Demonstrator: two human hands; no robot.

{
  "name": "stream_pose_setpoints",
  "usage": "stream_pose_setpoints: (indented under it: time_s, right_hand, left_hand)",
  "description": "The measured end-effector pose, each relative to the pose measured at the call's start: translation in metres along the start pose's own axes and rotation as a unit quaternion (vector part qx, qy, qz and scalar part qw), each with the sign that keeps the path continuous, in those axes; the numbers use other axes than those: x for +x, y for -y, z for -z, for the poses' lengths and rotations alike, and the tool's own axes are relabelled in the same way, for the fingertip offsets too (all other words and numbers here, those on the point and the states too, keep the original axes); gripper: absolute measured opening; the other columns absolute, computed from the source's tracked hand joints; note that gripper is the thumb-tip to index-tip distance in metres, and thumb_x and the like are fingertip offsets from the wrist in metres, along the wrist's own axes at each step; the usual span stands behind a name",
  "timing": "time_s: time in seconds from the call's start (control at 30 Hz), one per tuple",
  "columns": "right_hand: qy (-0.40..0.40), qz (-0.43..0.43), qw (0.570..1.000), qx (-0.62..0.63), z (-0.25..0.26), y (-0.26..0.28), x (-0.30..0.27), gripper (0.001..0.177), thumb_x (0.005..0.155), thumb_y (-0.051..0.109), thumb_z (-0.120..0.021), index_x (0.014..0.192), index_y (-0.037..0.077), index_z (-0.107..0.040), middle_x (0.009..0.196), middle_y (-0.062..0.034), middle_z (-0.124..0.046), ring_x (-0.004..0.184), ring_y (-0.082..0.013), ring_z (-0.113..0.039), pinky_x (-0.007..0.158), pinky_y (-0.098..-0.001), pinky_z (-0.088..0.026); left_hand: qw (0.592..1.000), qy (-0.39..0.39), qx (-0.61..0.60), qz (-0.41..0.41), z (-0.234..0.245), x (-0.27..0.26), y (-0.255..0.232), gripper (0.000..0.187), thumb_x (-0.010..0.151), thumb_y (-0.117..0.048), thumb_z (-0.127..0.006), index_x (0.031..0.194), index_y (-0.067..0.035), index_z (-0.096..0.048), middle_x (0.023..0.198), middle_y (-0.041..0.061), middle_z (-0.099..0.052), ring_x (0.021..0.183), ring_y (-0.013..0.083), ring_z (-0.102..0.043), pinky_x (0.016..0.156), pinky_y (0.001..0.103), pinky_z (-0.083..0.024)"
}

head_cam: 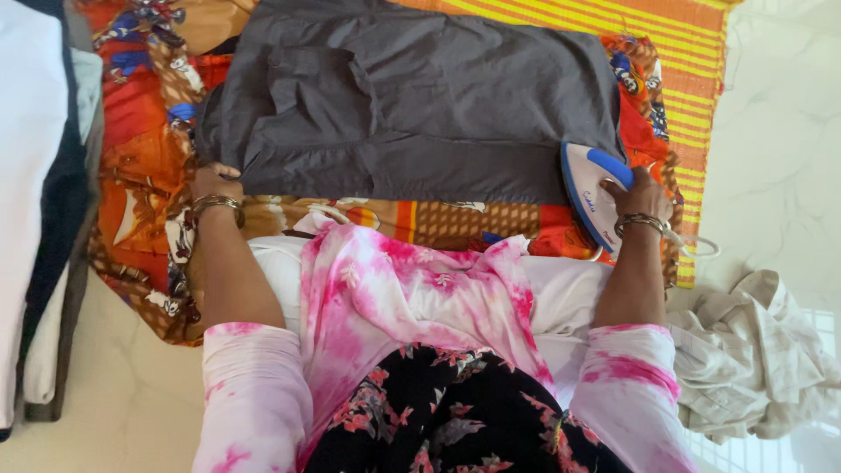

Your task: The person irons a dark gray shirt laid out on a patterned mat on the floor. They use a blue and white iron to smooth the front, sleeves, and back, then fold the shirt and place it on a stack of other clothes.

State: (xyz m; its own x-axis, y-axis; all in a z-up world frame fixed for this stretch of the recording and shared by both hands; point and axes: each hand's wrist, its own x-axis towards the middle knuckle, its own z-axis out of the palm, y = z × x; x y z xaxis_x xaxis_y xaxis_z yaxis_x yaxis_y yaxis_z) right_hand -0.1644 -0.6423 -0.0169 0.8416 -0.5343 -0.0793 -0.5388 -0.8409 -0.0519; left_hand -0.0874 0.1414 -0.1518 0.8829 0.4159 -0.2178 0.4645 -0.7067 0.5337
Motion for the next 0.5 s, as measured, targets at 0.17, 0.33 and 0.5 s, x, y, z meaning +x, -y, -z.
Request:
stream_pose_setpoints:
  time_s: [0.17, 0.33, 0.5]
  right_hand:
    - [-0.060, 0.000, 0.997, 0.048, 0.010, 0.016, -0.014, 0.058, 0.082, 0.055, -0.086, 0.114, 0.010, -0.068, 0.101, -0.0215, -0.074, 0.093, -0.0428, -0.071, 0.078, -0.0555, -0.054]
    - [-0.062, 0.081, 0.994, 0.033, 0.001, 0.050, -0.019, 0.059, 0.085, 0.056, -0.084, 0.117, 0.010, -0.066, 0.102, -0.0243, -0.073, 0.094, -0.0458, -0.070, 0.080, -0.0564, -0.054]
    - [-0.017, 0.098, 0.995, 0.027, -0.003, 0.085, -0.022, 0.062, 0.084, 0.058, -0.081, 0.124, 0.015, -0.065, 0.106, -0.0222, -0.073, 0.100, -0.0447, -0.069, 0.082, -0.0564, -0.054]
  left_hand:
    - [0.999, -0.034, 0.023, 0.012, 0.004, -0.008, -0.009, 0.014, 0.082, -0.010, -0.070, 0.092, -0.015, -0.080, 0.103, 0.019, -0.075, 0.100, 0.0390, -0.070, 0.093, 0.045, -0.054]
    - [0.988, -0.154, 0.004, -0.010, 0.019, -0.035, -0.039, 0.014, 0.084, -0.015, -0.073, 0.097, -0.013, -0.075, 0.103, 0.022, -0.070, 0.097, 0.0442, -0.068, 0.087, 0.050, -0.053]
    - [0.976, -0.161, -0.092, -0.113, 0.014, -0.074, -0.078, 0.011, 0.084, -0.008, -0.072, 0.094, -0.011, -0.074, 0.095, 0.019, -0.072, 0.090, 0.0358, -0.073, 0.079, 0.043, -0.057]
